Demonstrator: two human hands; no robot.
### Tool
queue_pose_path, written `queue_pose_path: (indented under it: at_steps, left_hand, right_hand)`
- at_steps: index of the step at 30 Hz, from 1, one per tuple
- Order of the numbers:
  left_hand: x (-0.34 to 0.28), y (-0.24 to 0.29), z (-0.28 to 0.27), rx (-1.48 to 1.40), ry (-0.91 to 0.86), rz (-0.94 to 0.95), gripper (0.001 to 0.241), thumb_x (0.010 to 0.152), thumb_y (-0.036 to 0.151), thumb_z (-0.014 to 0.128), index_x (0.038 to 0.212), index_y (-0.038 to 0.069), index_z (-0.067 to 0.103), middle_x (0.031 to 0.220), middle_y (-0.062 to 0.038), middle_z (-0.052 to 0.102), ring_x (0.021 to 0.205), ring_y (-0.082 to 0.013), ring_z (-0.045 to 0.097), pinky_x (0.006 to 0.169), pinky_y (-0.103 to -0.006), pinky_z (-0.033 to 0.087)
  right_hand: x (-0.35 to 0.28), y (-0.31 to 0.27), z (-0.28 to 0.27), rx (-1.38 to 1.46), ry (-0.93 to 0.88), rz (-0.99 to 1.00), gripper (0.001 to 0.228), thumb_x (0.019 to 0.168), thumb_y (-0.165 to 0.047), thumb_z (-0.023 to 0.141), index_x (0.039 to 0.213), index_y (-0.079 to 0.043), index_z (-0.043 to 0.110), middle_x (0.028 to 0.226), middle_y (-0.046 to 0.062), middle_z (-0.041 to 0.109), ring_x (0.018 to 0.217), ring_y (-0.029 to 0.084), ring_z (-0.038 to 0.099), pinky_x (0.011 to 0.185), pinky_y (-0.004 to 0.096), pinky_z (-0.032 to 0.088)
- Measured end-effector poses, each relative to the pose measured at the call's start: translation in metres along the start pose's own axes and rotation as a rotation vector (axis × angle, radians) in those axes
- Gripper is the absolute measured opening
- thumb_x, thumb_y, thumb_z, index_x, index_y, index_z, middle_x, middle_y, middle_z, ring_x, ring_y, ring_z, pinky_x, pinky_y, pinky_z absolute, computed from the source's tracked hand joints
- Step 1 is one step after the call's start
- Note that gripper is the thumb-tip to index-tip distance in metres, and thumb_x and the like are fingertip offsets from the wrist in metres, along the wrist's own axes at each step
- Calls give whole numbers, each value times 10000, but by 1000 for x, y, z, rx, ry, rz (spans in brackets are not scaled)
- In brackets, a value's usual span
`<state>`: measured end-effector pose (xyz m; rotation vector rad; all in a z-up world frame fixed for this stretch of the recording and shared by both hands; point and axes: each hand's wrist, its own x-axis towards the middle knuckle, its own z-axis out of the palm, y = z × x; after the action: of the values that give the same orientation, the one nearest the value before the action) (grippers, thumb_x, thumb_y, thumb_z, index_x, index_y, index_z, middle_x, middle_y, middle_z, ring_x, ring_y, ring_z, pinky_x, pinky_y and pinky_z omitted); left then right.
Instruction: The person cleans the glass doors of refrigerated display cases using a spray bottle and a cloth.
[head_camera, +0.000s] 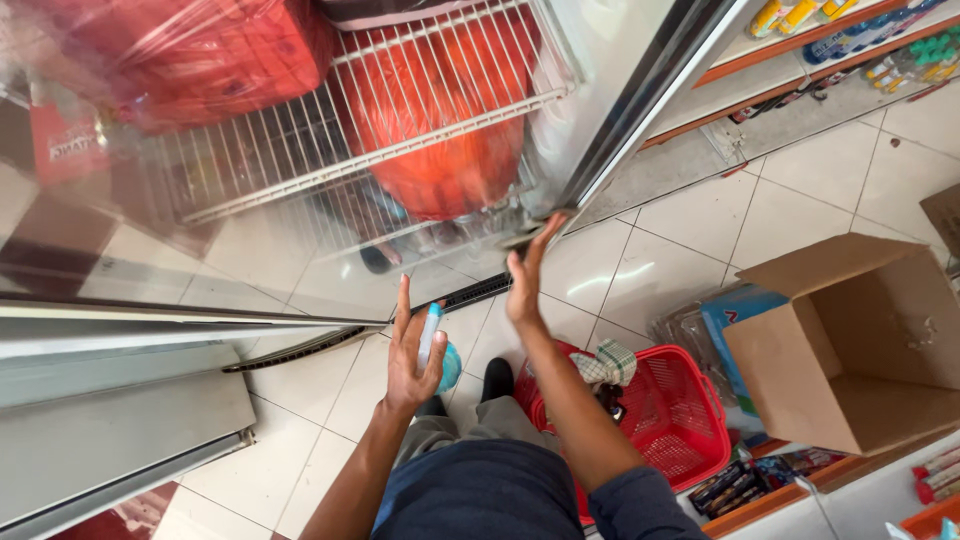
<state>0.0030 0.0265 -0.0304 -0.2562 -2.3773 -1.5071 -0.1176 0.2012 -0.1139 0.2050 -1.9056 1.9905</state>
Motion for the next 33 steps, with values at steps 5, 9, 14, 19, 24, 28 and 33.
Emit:
queue_pose_path:
  at_steps: [5, 9, 14, 19, 24, 28, 33]
  left_hand:
    - [-2, -3, 13, 56, 35, 92, 317, 1074, 131, 544, 1266, -109, 621, 1445, -353, 514, 1544, -518, 394, 1060, -459, 505]
    - [8, 0, 22, 6, 28, 35, 329, 1022, 118, 567, 1257, -109, 602, 1423, -415, 487, 1417, -455, 465, 932, -448, 529]
    - [10, 4, 26, 17, 49, 125, 314, 1042, 98, 560, 1269, -118, 578, 1300, -343, 618, 1506, -528, 351, 968, -469, 530]
    - [1, -4, 17, 30, 57, -43, 334, 1021, 154, 582, 1251, -85, 620, 1541, -413, 373, 1362, -426, 557, 943, -448, 532]
    - [-13, -13, -6, 1, 98, -88, 372, 1018, 197, 574, 1266, -78, 621, 1593, -395, 320, 1304, -387, 598, 967, -431, 524]
    - [-27, -22, -35, 128, 120, -22, 340, 1050, 177, 568, 1268, -73, 644, 1575, -345, 419, 1565, -464, 318, 1191, -490, 393]
    - [-49, -27, -83, 19, 220, -73, 376, 1031, 188, 553, 1287, -78, 628, 1570, -392, 361, 1561, -461, 260, 1220, -507, 309]
  right_hand:
    - [-30, -26, 27, 81, -190, -14, 797, 1091, -430, 354, 1677, -58, -39, 1746, 185, -225, 1626, 343, -219, 1319, 499, -122]
    - [-22, -47, 20, -36, -314, -131, 792, 1096, -385, 399, 1685, -67, -26, 1748, 227, -192, 1639, 368, -207, 1335, 521, -105]
    - [8, -19, -1, -262, -169, -196, 835, 1076, -273, 575, 1680, -81, 31, 1733, 246, -150, 1635, 391, -112, 1342, 536, 24]
    - [9, 3, -3, -183, 23, -63, 844, 1102, -286, 562, 1668, -71, -26, 1736, 236, -158, 1639, 378, -74, 1328, 525, 40]
    - [-15, 13, 22, -77, 58, 85, 816, 1113, -355, 450, 1655, -48, -75, 1746, 196, -173, 1626, 325, -168, 1297, 479, -101]
    - [-45, -7, 57, -114, -27, 108, 812, 1111, -397, 387, 1646, -33, -104, 1730, 197, -194, 1611, 322, -174, 1289, 472, -96]
    - [-81, -61, 132, -1, -253, -69, 845, 1112, -542, 277, 1664, -26, -100, 1717, 203, -290, 1618, 390, -230, 1309, 555, -113]
